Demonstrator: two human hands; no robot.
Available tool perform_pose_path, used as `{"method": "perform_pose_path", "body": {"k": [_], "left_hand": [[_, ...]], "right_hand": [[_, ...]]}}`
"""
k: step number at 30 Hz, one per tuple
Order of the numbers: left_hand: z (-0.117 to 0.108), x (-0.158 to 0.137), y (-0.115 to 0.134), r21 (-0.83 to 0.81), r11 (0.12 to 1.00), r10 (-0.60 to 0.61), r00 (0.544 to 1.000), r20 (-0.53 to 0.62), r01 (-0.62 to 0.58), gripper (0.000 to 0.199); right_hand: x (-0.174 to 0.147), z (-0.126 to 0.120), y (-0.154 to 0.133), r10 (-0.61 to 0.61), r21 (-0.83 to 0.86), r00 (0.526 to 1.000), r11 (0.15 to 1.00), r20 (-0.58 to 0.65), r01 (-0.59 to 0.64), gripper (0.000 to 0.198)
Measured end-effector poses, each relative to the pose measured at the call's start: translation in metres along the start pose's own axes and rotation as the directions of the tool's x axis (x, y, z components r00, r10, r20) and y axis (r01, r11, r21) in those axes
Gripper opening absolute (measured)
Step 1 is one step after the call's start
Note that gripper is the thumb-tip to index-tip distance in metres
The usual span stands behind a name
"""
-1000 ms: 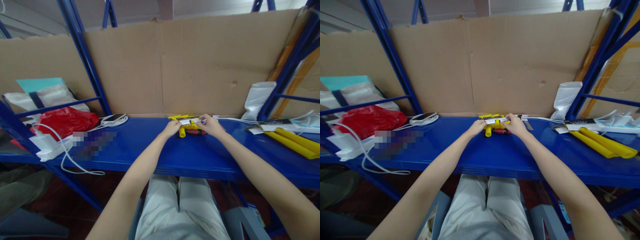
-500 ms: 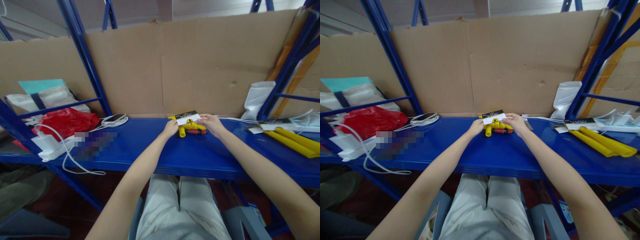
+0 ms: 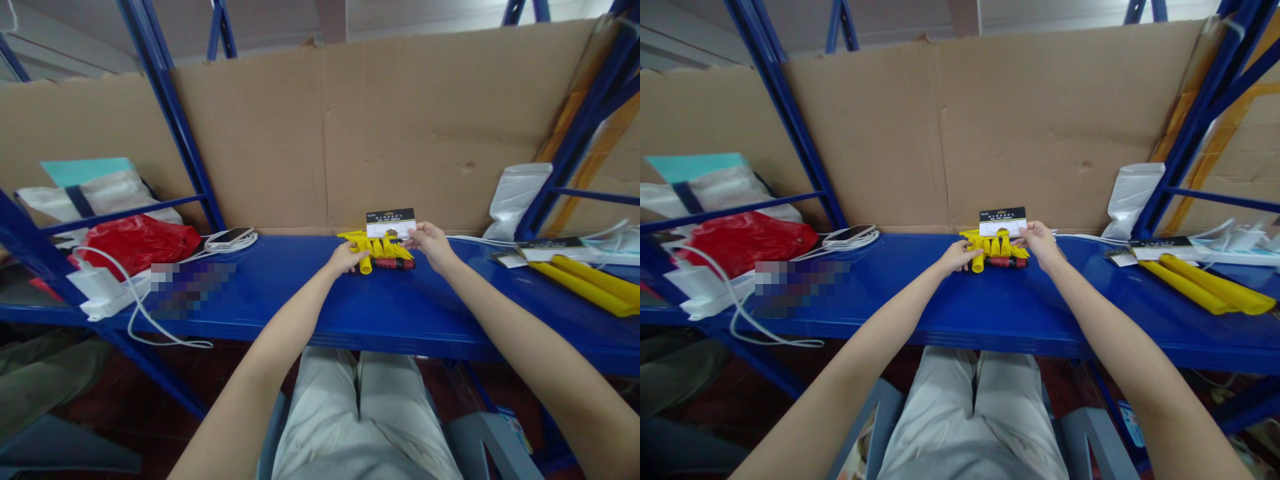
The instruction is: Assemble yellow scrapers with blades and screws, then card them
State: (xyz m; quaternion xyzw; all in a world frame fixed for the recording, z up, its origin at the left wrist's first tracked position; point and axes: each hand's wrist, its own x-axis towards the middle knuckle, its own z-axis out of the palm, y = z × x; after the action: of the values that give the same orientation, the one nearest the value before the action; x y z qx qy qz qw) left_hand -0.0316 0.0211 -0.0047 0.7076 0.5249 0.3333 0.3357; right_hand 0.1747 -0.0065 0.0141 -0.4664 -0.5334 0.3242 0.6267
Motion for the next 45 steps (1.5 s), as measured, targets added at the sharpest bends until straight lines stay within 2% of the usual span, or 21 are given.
{"method": "perform_pose_path", "body": {"k": [5, 10, 12, 15, 18, 21, 25, 29, 32, 36, 38, 42, 45], "left_hand": [[0.003, -0.006, 0.008, -0.166, 0.980, -0.096, 0.991, 0.094, 0.110, 0.031], [0.000, -0.005, 0.011, -0.353, 0.916, -0.167, 0.982, 0.088, 0.188, 0.031], [-0.002, -0.002, 0.010, -0.468, 0.867, -0.160, 0.985, 0.070, 0.174, 0.020], [-0.009, 0.005, 0.008, -0.664, 0.739, -0.154, 0.988, -0.003, 0.113, 0.008], [-0.017, 0.010, 0.005, -0.796, 0.600, -0.195, 0.980, -0.048, 0.080, 0.013], [-0.023, 0.012, 0.004, -0.831, 0.553, -0.232, 0.969, -0.081, 0.063, 0.014], [-0.025, 0.012, 0.004, -0.819, 0.572, -0.272, 0.950, -0.150, 0.035, 0.013], [-0.023, 0.012, 0.006, -0.805, 0.592, -0.225, 0.954, -0.199, -0.028, 0.011], [-0.021, 0.013, 0.006, -0.820, 0.569, -0.204, 0.956, -0.209, -0.058, 0.007], [-0.020, 0.015, 0.005, -0.837, 0.544, -0.199, 0.959, -0.201, -0.063, 0.018], [-0.020, 0.016, 0.003, -0.845, 0.531, -0.207, 0.957, -0.204, -0.066, 0.017], [-0.024, 0.018, 0.001, -0.879, 0.471, -0.296, 0.927, -0.230, -0.068, 0.010], [-0.028, 0.019, 0.001, -0.925, 0.376, -0.420, 0.881, -0.217, -0.049, 0.011]], "right_hand": [[0.000, 0.003, 0.002, 0.014, -0.085, 1.000, 0.996, -0.015, -0.015, 0.024], [0.002, 0.002, 0.002, -0.009, -0.144, 0.998, 0.990, -0.061, 0.001, 0.021], [0.004, 0.000, 0.003, -0.030, -0.150, 0.997, 0.988, -0.076, 0.019, 0.020], [0.006, -0.002, 0.004, -0.070, -0.124, 0.995, 0.990, -0.073, 0.061, 0.021], [0.007, -0.002, 0.006, -0.099, -0.077, 0.993, 0.993, -0.068, 0.094, 0.020], [0.007, 0.000, 0.007, -0.102, -0.050, 0.993, 0.994, -0.062, 0.099, 0.019], [0.006, 0.000, 0.008, -0.104, -0.029, 0.993, 0.994, -0.056, 0.103, 0.018], [0.007, 0.000, 0.010, -0.102, -0.025, 0.994, 0.995, -0.042, 0.101, 0.020], [0.008, 0.001, 0.012, -0.107, -0.022, 0.994, 0.994, -0.025, 0.106, 0.026], [0.008, 0.000, 0.013, -0.109, -0.018, 0.994, 0.994, -0.002, 0.109, 0.030], [0.009, 0.000, 0.014, -0.117, -0.021, 0.993, 0.993, 0.012, 0.117, 0.031], [0.008, -0.001, 0.014, -0.142, -0.017, 0.989, 0.990, 0.045, 0.143, 0.032], [0.005, 0.000, 0.011, -0.153, 0.022, 0.986, 0.988, 0.071, 0.151, 0.033]]}}
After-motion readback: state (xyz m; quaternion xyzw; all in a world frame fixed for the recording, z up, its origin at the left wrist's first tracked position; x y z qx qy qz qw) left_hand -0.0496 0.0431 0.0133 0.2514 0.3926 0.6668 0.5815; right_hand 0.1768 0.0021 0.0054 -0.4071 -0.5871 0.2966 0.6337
